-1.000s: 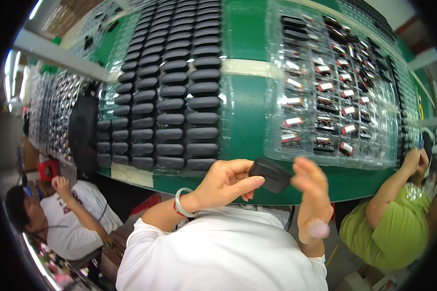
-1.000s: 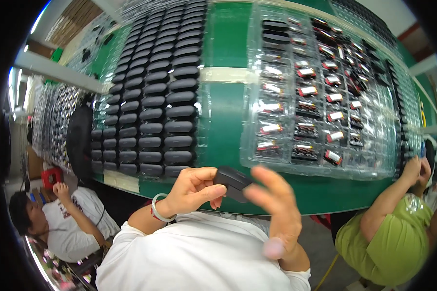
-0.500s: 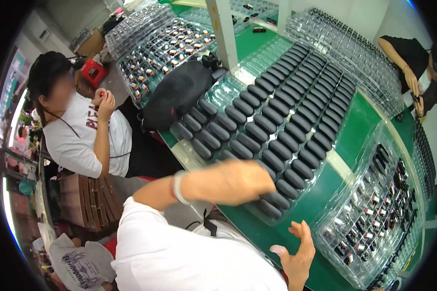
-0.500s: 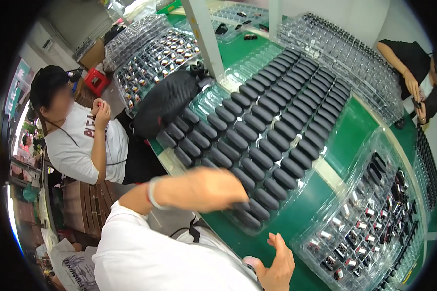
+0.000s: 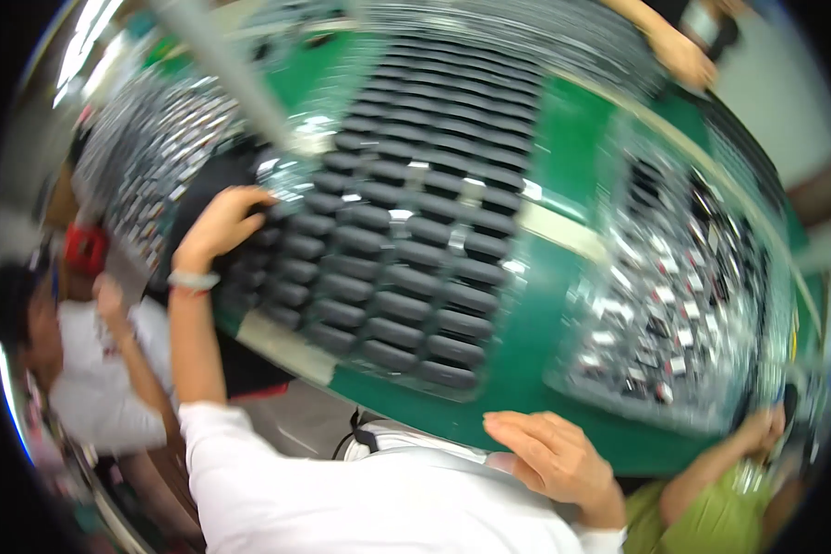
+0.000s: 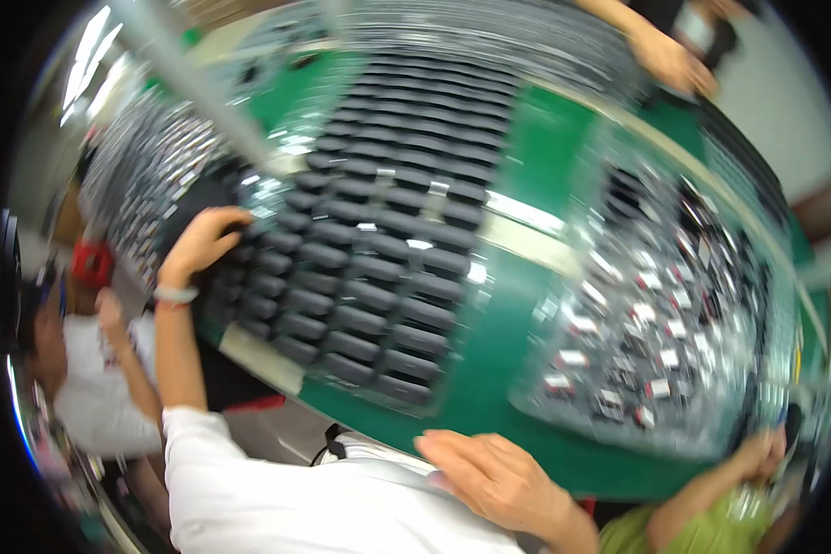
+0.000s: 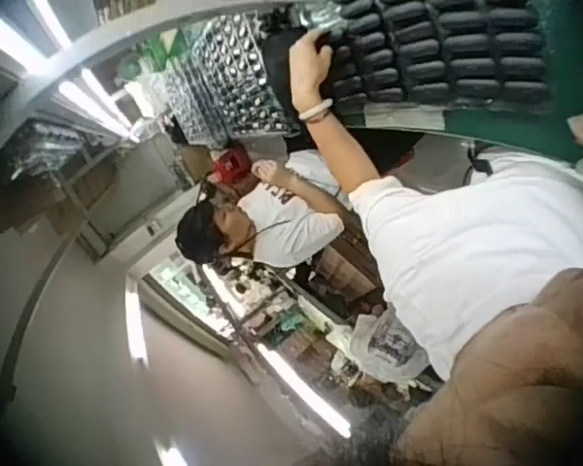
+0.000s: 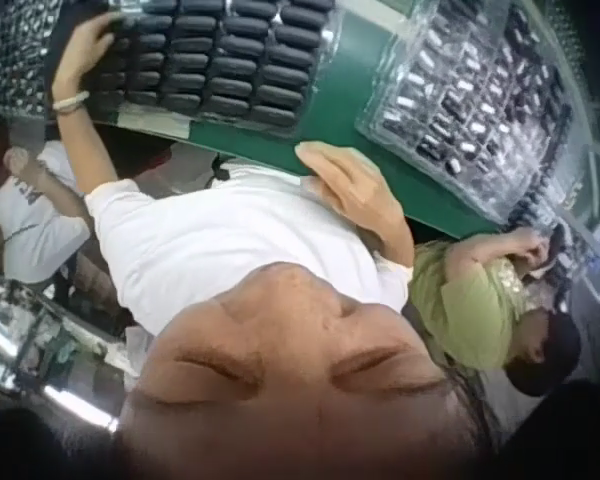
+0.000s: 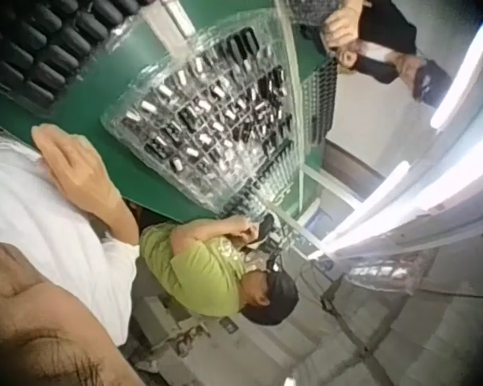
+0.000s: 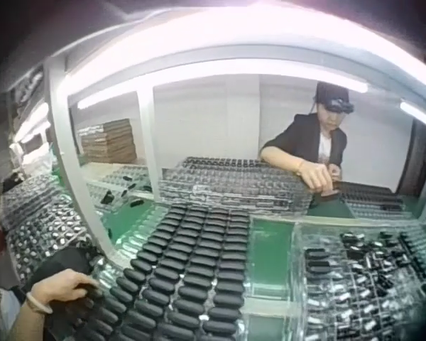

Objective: The person assembles earbud components by hand, placing circuit boards and earbuds into earbud cases on a production line.

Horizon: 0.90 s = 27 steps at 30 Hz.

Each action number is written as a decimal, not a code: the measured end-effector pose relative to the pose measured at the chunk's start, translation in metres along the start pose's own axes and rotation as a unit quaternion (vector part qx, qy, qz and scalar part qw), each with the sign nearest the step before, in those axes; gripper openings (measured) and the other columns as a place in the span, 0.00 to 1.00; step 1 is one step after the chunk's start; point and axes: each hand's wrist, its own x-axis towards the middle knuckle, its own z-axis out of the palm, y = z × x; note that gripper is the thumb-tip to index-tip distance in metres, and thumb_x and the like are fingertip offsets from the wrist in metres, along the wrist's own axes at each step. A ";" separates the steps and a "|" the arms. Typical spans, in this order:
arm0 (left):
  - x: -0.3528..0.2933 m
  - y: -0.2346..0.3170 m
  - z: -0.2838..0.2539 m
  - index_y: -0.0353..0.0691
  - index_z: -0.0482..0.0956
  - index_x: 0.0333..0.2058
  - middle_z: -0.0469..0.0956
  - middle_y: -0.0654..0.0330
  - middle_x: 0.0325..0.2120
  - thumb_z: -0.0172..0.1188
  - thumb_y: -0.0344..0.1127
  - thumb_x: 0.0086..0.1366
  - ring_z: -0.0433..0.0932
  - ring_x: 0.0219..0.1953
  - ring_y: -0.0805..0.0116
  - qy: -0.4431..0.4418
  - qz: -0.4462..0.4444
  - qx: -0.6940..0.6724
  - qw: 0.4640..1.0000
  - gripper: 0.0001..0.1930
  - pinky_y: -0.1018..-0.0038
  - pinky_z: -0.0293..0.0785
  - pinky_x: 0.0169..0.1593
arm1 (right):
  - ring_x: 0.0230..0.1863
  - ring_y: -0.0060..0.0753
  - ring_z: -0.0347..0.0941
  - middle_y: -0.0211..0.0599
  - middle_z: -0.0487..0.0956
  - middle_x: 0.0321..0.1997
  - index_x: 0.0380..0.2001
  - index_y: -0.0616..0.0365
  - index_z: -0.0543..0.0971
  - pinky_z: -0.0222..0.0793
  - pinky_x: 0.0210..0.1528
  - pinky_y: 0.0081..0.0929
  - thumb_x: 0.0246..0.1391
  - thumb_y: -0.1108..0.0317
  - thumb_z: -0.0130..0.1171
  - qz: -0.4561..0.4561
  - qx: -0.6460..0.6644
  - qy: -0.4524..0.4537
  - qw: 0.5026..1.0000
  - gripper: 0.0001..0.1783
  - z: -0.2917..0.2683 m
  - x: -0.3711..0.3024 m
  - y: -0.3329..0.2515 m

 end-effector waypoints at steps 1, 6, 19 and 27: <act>-0.010 -0.001 -0.003 0.32 0.76 0.40 0.77 0.47 0.39 0.53 0.22 0.47 0.74 0.45 0.51 -0.009 -0.014 0.015 1.000 0.17 0.65 0.67 0.52 | 0.29 0.31 0.73 0.47 0.76 0.44 0.44 0.60 0.76 0.70 0.30 0.25 0.45 0.72 0.59 -0.040 -0.010 0.007 0.999 0.19 -0.011 0.001 0.001; 0.014 -0.013 -0.017 0.31 0.69 0.51 0.74 0.49 0.46 0.51 0.19 0.54 0.72 0.51 0.60 -0.017 -0.037 -0.042 0.998 0.22 0.73 0.64 0.54 | 0.30 0.24 0.70 0.48 0.74 0.43 0.43 0.63 0.76 0.68 0.35 0.21 0.45 0.68 0.52 -0.164 -0.040 0.136 0.976 0.20 -0.056 0.019 -0.023; 0.244 0.278 0.041 0.35 0.79 0.38 0.78 0.50 0.36 0.60 0.36 0.56 0.78 0.35 0.55 0.028 0.338 -0.062 0.939 0.13 0.70 0.73 0.40 | 0.34 0.29 0.72 0.36 0.72 0.54 0.54 0.46 0.71 0.68 0.37 0.25 0.50 0.64 0.54 -0.064 -0.002 -0.044 0.997 0.25 -0.149 -0.043 -0.069; 0.392 0.326 0.061 0.38 0.81 0.36 0.81 0.59 0.28 0.63 0.36 0.55 0.78 0.32 0.72 -0.016 0.320 -0.035 0.947 0.12 0.76 0.73 0.38 | 0.33 0.28 0.72 0.34 0.76 0.48 0.46 0.54 0.77 0.68 0.34 0.24 0.48 0.63 0.55 -0.063 0.057 -0.017 0.996 0.20 -0.174 -0.017 -0.013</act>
